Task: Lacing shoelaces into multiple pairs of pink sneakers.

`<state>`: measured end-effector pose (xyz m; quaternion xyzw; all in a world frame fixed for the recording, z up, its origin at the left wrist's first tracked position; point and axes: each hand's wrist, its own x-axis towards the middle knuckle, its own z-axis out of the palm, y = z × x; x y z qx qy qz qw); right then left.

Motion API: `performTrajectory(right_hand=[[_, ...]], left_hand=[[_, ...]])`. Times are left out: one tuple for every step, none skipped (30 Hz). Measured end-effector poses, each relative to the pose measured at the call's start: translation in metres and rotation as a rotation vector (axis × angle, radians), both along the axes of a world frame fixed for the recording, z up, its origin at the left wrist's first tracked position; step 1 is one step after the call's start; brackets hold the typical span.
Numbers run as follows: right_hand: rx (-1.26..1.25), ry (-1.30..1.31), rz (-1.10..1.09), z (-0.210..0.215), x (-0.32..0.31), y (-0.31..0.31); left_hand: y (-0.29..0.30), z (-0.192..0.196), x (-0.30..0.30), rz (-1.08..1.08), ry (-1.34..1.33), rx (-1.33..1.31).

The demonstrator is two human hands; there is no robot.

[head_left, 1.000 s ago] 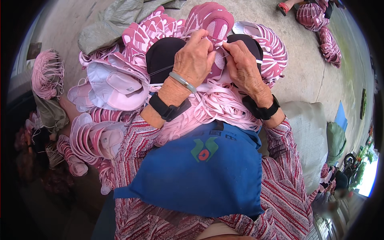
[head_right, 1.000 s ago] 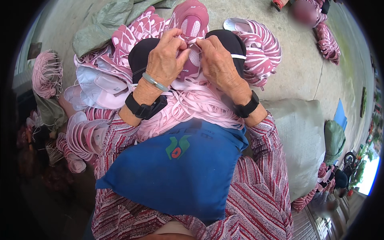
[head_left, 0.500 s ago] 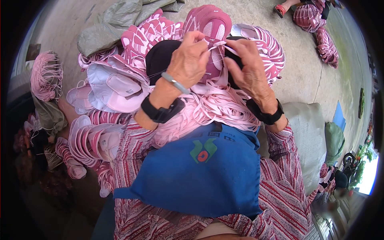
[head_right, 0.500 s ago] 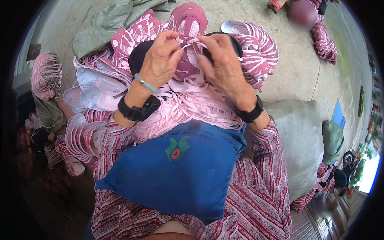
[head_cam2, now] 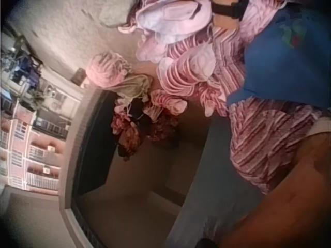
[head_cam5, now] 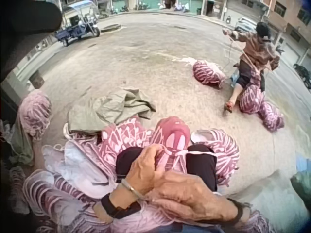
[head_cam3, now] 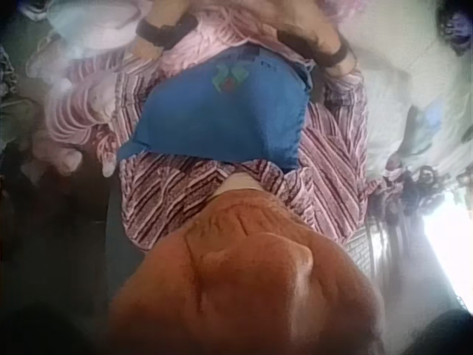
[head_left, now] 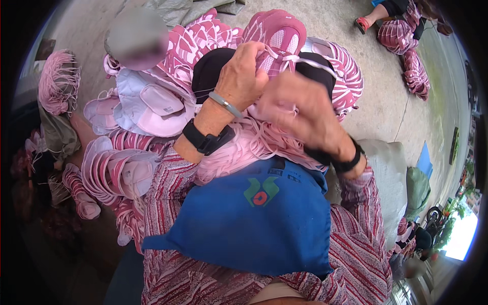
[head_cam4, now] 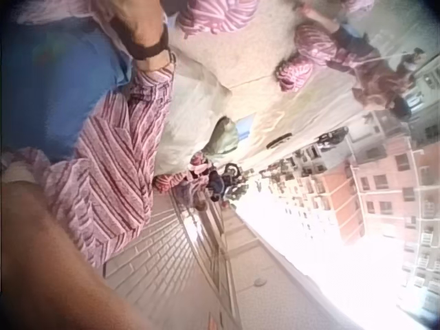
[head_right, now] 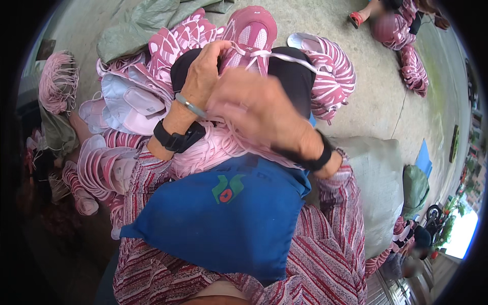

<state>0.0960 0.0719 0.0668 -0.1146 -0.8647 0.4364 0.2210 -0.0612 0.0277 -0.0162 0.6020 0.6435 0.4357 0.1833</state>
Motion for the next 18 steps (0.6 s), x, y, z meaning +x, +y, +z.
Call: performTrajectory(right_hand=[[-0.148,0.031,0.102,0.005,0.000,-0.014],[-0.267,-0.026,0.278,0.007,0.002,-0.020],[-0.204,0.000,0.084,0.002,0.000,-0.016],[-0.108,-0.020,-0.041,-0.007,-0.003,-0.013],[-0.121,-0.186,-0.258,-0.017,-0.004,-0.006],[0.009,-0.261,-0.448,-0.030,-0.009,0.001],[0.097,-0.208,-0.472,-0.041,-0.011,0.004],[0.118,-0.294,-0.547,-0.052,-0.013,0.008],[0.156,-0.215,-0.529,-0.061,-0.015,0.010],[0.269,-0.347,-0.581,-0.068,-0.018,0.009],[0.358,-0.492,-0.575,-0.072,-0.020,0.013],[0.385,-0.479,-0.630,-0.074,-0.023,0.015],[0.388,-0.459,-0.670,-0.076,-0.025,0.017],[0.390,-0.440,-0.711,-0.077,-0.027,0.019],[0.395,-0.448,-0.710,-0.078,-0.029,0.021],[0.401,-0.448,-0.710,-0.079,-0.030,0.024],[0.401,-0.443,-0.707,-0.081,-0.032,0.024],[0.367,-0.492,-0.697,-0.083,-0.032,0.026]], left_hand=[[0.002,-0.001,0.002,0.019,0.048,0.017],[0.003,-0.001,0.003,0.016,0.043,0.020],[0.003,-0.001,0.003,0.036,0.075,0.017],[0.005,-0.001,0.003,0.058,0.104,-0.028],[0.004,-0.001,0.004,0.074,0.129,-0.001],[0.004,0.000,0.004,0.068,0.136,0.029],[0.005,0.000,0.005,0.109,0.202,0.027],[0.005,0.001,0.004,0.170,0.259,-0.025],[0.006,0.001,0.005,0.150,0.310,-0.053],[0.007,0.001,0.005,0.138,0.309,-0.021],[0.010,0.001,0.005,0.121,0.314,-0.064],[0.012,0.000,0.005,0.100,0.319,-0.140],[0.015,0.000,0.002,0.106,0.318,-0.110],[0.019,-0.001,-0.001,0.059,0.329,-0.127],[0.023,-0.001,-0.005,0.020,0.345,-0.197],[0.027,-0.001,-0.009,0.016,0.338,-0.133],[0.030,-0.002,-0.014,-0.048,0.315,-0.195],[0.033,-0.002,-0.019,-0.113,0.297,-0.289]])
